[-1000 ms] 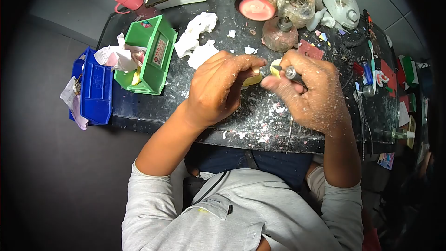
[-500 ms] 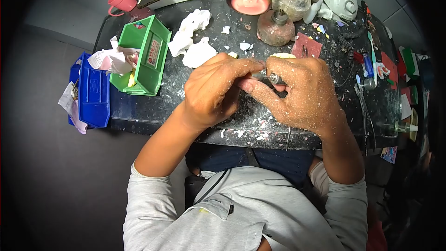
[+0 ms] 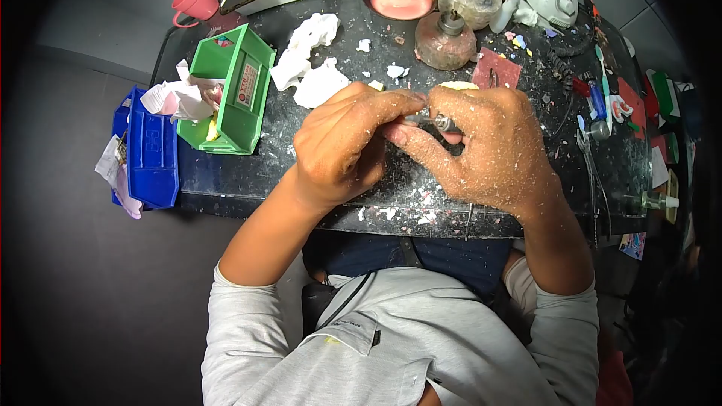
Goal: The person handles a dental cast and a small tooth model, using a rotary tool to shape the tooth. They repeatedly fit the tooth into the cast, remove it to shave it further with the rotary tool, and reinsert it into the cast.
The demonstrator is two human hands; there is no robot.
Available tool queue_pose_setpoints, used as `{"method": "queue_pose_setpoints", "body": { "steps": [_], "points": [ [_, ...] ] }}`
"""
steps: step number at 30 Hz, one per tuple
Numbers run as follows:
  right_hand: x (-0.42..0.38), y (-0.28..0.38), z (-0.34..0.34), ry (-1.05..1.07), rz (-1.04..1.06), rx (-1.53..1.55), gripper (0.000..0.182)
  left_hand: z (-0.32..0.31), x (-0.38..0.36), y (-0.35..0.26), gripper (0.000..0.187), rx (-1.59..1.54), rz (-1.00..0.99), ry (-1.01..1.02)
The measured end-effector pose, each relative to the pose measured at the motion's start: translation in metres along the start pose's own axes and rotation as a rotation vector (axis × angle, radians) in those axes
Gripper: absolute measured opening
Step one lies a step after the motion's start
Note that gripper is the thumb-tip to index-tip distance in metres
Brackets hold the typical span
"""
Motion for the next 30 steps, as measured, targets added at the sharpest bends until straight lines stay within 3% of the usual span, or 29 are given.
{"method": "queue_pose_setpoints", "body": {
  "steps": [5, 21, 24, 30],
  "points": [
    [0.001, 0.002, 0.002, 0.046, -0.019, -0.041, 0.044, 0.0, 0.004, -0.003, 0.039, 0.015, 0.034, 0.073],
    [0.0, 0.007, 0.005, 0.015, 0.037, -0.08, 0.046, -0.001, 0.002, -0.002, 0.045, -0.014, -0.025, 0.008],
    [0.001, 0.003, 0.003, 0.084, -0.037, -0.078, 0.047, -0.001, 0.002, -0.001, 0.044, -0.014, -0.026, 0.009],
    [-0.002, 0.009, 0.007, -0.015, 0.09, -0.107, 0.043, -0.002, 0.002, -0.001, 0.042, -0.017, -0.029, 0.012]
  ]
}}
Point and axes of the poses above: each hand's wrist, its own x-axis towards the middle knuckle, its own z-axis out of the back of the hand, y = z × x, the point moved 8 cm from there along x, towards the middle knuckle, and after that the axes turned 10 degrees about y, right-handed, at the moved point
